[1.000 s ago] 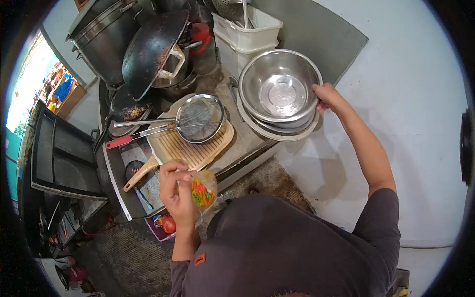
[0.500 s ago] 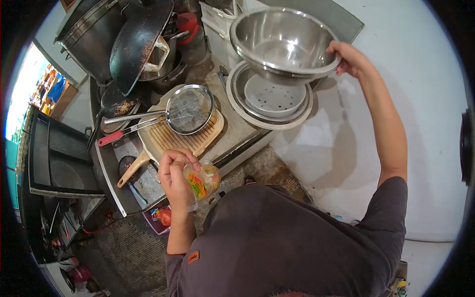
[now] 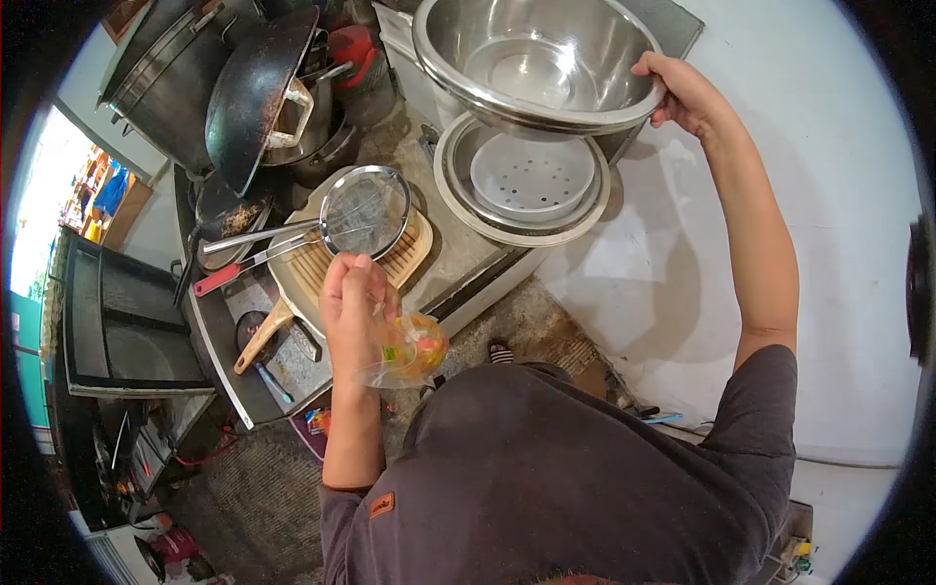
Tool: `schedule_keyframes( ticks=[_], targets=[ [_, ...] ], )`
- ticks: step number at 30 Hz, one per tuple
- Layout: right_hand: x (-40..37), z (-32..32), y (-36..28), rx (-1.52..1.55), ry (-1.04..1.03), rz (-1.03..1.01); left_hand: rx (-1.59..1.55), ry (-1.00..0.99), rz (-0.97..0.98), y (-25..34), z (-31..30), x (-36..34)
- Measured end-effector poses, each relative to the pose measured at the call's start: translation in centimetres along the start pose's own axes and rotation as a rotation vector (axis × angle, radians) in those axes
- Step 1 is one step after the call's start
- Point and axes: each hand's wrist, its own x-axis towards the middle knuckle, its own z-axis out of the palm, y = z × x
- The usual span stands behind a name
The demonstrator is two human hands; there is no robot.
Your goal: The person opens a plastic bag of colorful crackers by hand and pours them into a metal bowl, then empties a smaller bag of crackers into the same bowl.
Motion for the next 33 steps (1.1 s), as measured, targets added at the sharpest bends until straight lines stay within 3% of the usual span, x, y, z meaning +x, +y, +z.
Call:
schedule_keyframes(
  ticks=[13, 19, 33],
  targets=[
    [1.5, 1.8, 2.4, -0.033, -0.139, 0.002, 0.107, -0.041, -0.099, -0.6, 2.1, 2.0],
    [2.6, 1.8, 3.6, 0.001, -0.054, 0.029, 0.112, -0.023, -0.108, -1.0, 1.4, 2.2],
    [4.5, 3.8, 10.5, -0.078, -0.155, 0.202, 0.071, -0.019, -0.182, -3.3, 0.9, 3.2]
  ],
)
